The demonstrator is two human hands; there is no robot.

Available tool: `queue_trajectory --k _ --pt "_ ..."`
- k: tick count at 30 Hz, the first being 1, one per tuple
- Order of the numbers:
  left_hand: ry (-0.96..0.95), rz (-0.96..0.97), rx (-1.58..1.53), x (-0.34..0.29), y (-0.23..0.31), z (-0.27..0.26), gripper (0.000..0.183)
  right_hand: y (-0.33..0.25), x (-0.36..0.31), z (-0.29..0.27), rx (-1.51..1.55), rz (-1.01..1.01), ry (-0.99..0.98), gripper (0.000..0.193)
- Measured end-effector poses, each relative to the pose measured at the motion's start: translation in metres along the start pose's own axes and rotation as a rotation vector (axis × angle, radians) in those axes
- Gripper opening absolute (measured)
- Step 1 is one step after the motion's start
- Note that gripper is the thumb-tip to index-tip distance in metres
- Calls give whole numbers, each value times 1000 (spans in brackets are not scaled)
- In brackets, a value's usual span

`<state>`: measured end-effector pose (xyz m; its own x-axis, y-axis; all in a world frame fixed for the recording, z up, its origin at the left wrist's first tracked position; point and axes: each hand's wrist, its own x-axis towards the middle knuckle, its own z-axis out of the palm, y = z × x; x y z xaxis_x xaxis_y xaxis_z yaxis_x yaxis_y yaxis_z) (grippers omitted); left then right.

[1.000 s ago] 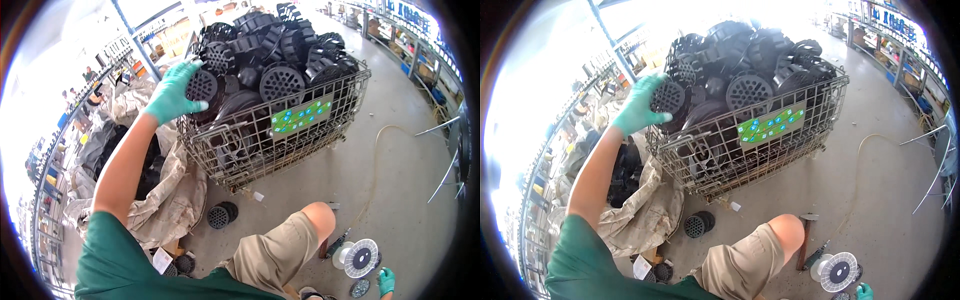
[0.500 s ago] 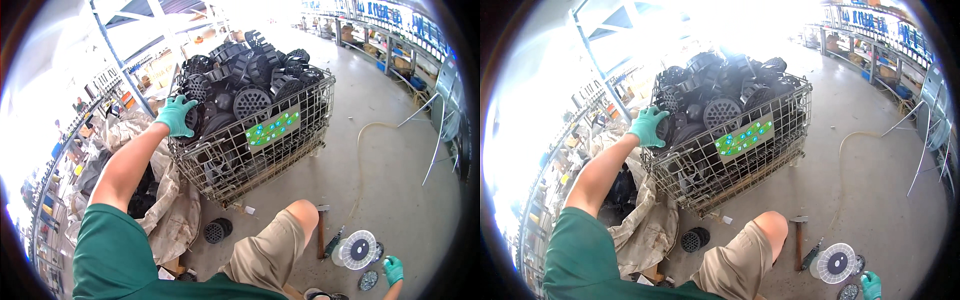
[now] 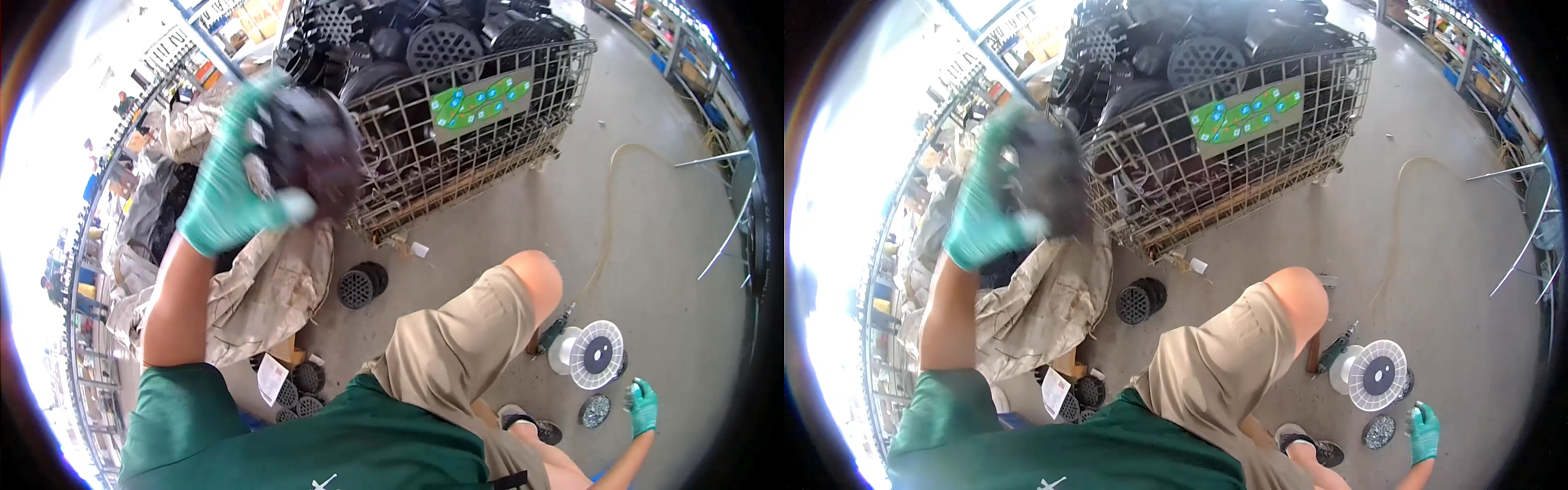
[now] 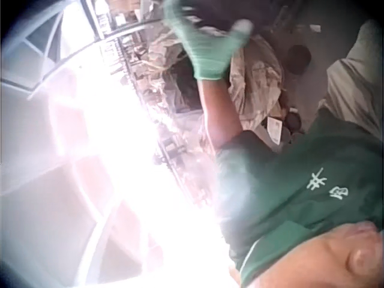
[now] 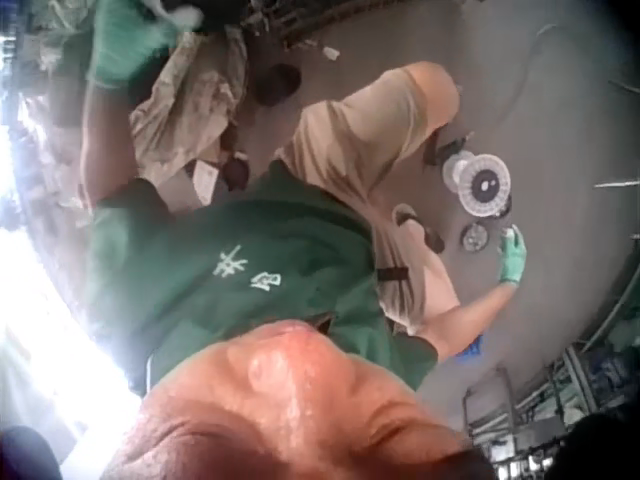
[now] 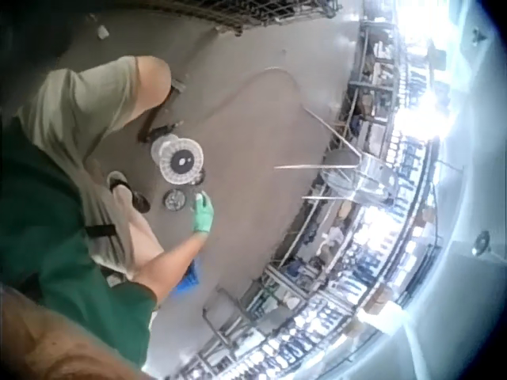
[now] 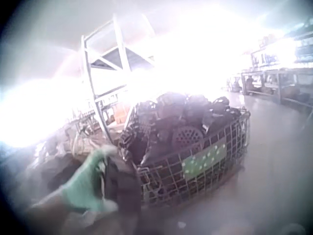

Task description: The person removes circular black plastic parts from a wire mesh cage and places them on the floor, then lifts an internal wire rack by hand to access more items.

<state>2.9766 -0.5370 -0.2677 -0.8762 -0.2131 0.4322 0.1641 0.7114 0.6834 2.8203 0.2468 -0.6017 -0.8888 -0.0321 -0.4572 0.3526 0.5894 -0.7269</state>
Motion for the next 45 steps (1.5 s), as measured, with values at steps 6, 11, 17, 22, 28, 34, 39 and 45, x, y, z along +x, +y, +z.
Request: queue_trajectory --k 6,11,17,22,28,34,39,45 --pt "-488 -227 451 -123 -130 112 109 20 -4 -1 45 117 -3 32" --pt "-842 -774 618 -215 -228 155 109 26 -21 0 71 168 43 29" --pt "-785 -909 696 -234 -273 146 111 34 -29 5 65 233 57 29" --pt "-922 -941 643 -284 -274 151 114 17 -22 14 6 216 19 30" --pt "-991 -1171 602 -332 -238 189 115 41 -15 14 -9 276 -34 31" --pt "-733 -641 586 -309 -263 171 90 98 4 -8 -134 127 7 31" --pt "-354 179 275 -73 -119 119 35 45 21 15 -53 89 37 28" --pt "34 285 394 188 -51 92 40 34 15 12 -103 4 82 30"
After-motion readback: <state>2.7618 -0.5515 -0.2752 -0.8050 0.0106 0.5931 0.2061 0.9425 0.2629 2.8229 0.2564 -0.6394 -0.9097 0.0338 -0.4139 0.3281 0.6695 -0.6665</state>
